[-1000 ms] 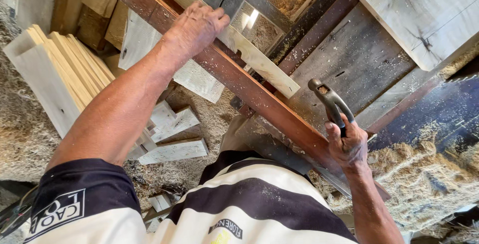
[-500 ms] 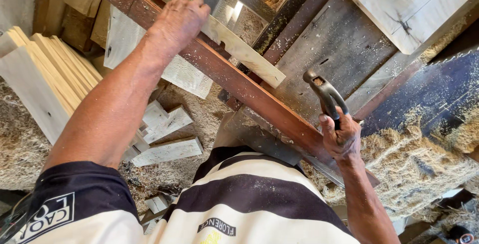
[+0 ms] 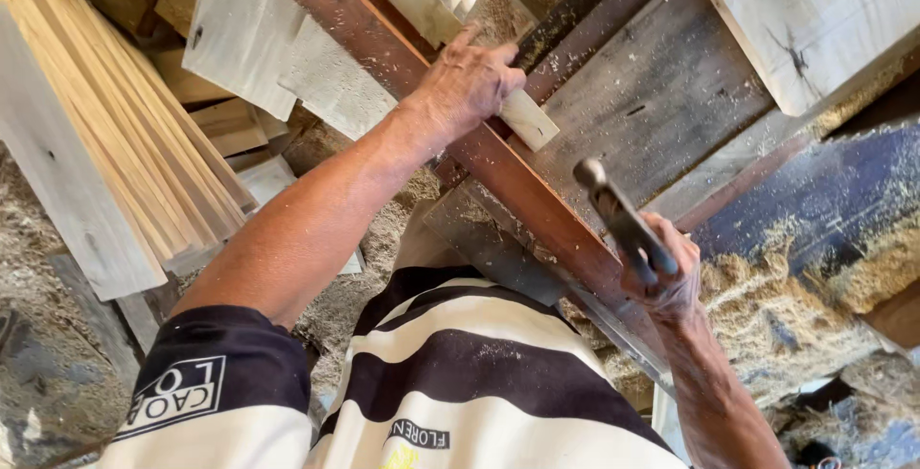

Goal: The person takes nails from a box, places a wooden board on a frame, and hammers the nails into the wood to secure it. The person then positions another board and hammers more nails into it.

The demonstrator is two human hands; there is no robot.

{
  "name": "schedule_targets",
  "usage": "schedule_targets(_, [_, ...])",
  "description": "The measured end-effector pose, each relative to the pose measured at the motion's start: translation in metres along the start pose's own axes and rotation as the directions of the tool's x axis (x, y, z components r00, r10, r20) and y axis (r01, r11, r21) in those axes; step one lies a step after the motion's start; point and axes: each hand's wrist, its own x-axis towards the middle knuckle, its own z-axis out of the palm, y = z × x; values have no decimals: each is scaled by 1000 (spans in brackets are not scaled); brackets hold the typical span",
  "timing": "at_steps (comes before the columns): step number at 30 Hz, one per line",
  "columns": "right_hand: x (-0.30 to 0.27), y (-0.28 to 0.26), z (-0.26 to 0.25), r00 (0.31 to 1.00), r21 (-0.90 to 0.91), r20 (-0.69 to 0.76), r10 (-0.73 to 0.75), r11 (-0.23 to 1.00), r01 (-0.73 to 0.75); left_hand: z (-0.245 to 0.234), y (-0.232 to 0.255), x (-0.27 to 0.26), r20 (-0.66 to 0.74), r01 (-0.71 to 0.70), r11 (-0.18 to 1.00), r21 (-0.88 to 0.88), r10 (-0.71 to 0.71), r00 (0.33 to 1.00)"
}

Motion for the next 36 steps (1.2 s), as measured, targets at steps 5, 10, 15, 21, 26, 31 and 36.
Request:
schedule_targets(5, [72, -7, 30, 984, -369, 179, 18, 928, 50, 4, 2, -1, -50, -21, 999, -30, 20, 999])
schedule_targets(10, [73, -38, 1, 999, 214, -42, 32, 977, -23, -9, 6, -3, -124, 38, 997, -73, -47, 991])
schedule_targets(15, [65, -31, 9, 977, -272, 175, -124, 947, 169, -8, 16, -12, -46, 98, 993, -60, -101, 994])
schedule_targets(21, [54, -22, 12, 968, -151, -12, -250, 957, 246, -1, 13, -6, -56, 103, 986, -129, -111, 992])
schedule_targets(26, [69, -19, 22, 978, -455, 201, 55, 889, 44, 4, 4, -2, -7, 132, 991, -33, -132, 991])
schedule_targets(31, [66, -34, 7, 994, 100, -37, 101, 990, -97, 0, 4, -1, -32, 130, 991, -40, -131, 991])
schedule_targets(36, [45, -26, -16, 940, -104, -17, -342, 935, 339, 2, 8, -5, 35, 179, 984, -11, -179, 983])
